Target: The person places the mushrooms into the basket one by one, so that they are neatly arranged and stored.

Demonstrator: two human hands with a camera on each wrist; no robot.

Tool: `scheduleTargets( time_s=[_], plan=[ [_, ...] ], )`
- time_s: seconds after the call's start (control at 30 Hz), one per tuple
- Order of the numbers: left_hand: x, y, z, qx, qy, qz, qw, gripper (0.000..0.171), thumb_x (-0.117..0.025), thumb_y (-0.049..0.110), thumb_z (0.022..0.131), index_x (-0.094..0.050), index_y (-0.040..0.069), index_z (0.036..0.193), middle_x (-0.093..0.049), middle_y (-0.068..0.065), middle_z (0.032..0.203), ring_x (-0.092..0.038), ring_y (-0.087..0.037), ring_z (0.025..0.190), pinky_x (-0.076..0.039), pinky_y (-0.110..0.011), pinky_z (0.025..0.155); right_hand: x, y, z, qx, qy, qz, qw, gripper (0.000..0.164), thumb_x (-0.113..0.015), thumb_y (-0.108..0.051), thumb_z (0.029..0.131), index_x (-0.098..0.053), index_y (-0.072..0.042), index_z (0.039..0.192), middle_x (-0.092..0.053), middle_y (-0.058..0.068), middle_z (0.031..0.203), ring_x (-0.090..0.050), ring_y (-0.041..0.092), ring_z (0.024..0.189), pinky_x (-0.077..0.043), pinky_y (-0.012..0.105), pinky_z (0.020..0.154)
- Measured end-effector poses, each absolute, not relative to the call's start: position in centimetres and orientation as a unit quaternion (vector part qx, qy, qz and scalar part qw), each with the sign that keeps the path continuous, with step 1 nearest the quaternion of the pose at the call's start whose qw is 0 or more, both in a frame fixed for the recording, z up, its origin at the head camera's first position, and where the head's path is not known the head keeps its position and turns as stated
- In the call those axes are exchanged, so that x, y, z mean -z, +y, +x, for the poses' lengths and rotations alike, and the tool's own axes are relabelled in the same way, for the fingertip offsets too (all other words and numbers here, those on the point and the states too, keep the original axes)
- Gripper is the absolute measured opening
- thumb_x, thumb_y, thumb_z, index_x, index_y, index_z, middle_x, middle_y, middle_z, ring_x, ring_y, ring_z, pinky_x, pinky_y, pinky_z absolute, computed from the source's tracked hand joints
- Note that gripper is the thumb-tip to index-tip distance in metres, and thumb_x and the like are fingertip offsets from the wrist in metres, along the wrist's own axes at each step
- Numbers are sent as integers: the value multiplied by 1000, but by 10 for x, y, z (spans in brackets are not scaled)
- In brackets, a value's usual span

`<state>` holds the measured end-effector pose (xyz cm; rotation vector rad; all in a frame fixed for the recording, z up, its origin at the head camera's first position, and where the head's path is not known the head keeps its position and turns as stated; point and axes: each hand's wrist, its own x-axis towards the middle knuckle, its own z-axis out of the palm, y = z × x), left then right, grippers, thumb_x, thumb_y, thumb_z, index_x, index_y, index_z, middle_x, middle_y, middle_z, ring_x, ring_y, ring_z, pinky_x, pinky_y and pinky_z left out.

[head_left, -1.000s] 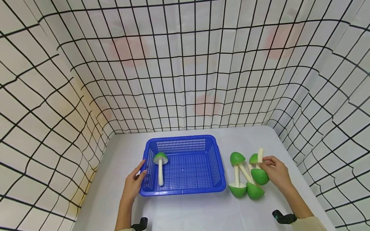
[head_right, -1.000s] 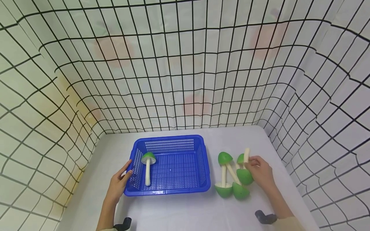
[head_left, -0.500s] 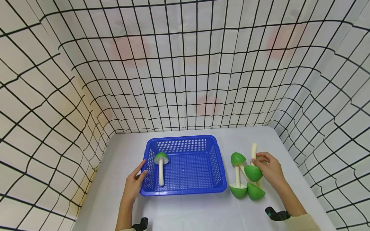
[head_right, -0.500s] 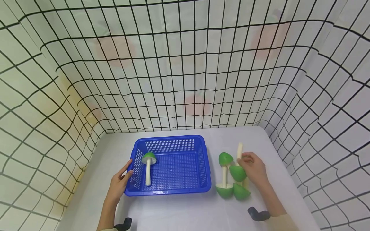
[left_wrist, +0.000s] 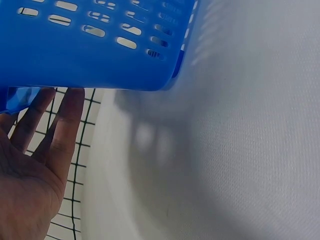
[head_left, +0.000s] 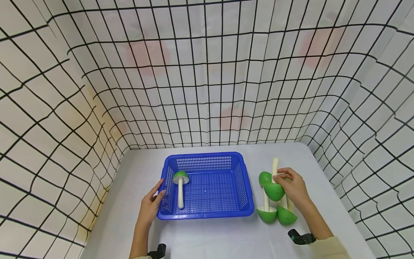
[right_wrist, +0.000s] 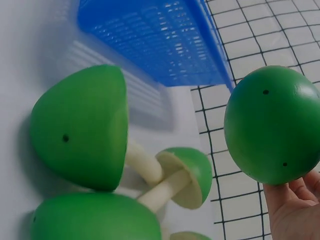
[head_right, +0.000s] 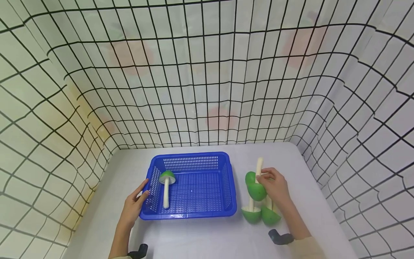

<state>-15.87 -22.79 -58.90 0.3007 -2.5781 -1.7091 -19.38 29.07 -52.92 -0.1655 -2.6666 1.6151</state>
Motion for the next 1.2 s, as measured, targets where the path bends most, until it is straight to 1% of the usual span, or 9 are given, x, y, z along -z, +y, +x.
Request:
scheduleTargets(
  time_s=[0.13, 0.3, 0.43, 0.63, 0.87, 1.2],
  plan=[
    [588, -229, -159, 551, -829, 92, 19, 51, -59, 36, 105, -47, 37, 154, -41, -18, 162, -55, -53, 133, -53, -62, 98, 526, 283, -196, -514, -856, -49, 8, 47, -69, -38, 100, -57, -6, 133, -71, -10, 99, -66, -7, 87, -54, 19, 75],
    [588, -229, -159, 550, -830, 92, 19, 51, -59, 36, 105, -47, 38, 154, -40, -18, 163, -55, -53, 133, -53, -62, 98, 521, 276, -199, -508, -860, -40, 5, 47, -68, -40, 100, -57, -8, 133, -70, 0, 105, -66, -6, 88, -56, 22, 74],
    [587, -228, -160, 555, -826, 91, 17, 50, -59, 37, 105, -48, 40, 153, -39, -16, 164, -53, -52, 135, -52, -62, 99, 516, 271, -201, -509, -860, -36, 10, 45, -68, -39, 100, -58, -8, 131, -70, 5, 107, -67, -5, 89, -55, 22, 75],
    [587, -227, -159, 556, -826, 95, 18, 50, -60, 38, 104, -48, 43, 152, -39, -14, 165, -53, -53, 135, -53, -61, 97, 518, 262, -207, -529, -848, -30, 6, 43, -70, -36, 99, -58, -8, 130, -70, 4, 104, -69, -2, 86, -57, 23, 72],
    [587, -228, -159, 555, -826, 95, 17, 49, -60, 37, 105, -48, 41, 152, -39, -15, 164, -54, -52, 134, -53, -61, 98, 513, 244, -211, -558, -830, -15, -5, 43, -71, -28, 99, -57, -4, 131, -70, 9, 104, -70, 1, 86, -56, 22, 72],
    [588, -228, -159, 557, -824, 99, 16, 50, -60, 36, 105, -48, 43, 153, -39, -15, 164, -53, -52, 135, -53, -61, 97, 512, 225, -217, -575, -818, -20, -10, 41, -73, -31, 97, -59, -8, 129, -70, 6, 104, -71, 2, 84, -55, 24, 73]
  ],
)
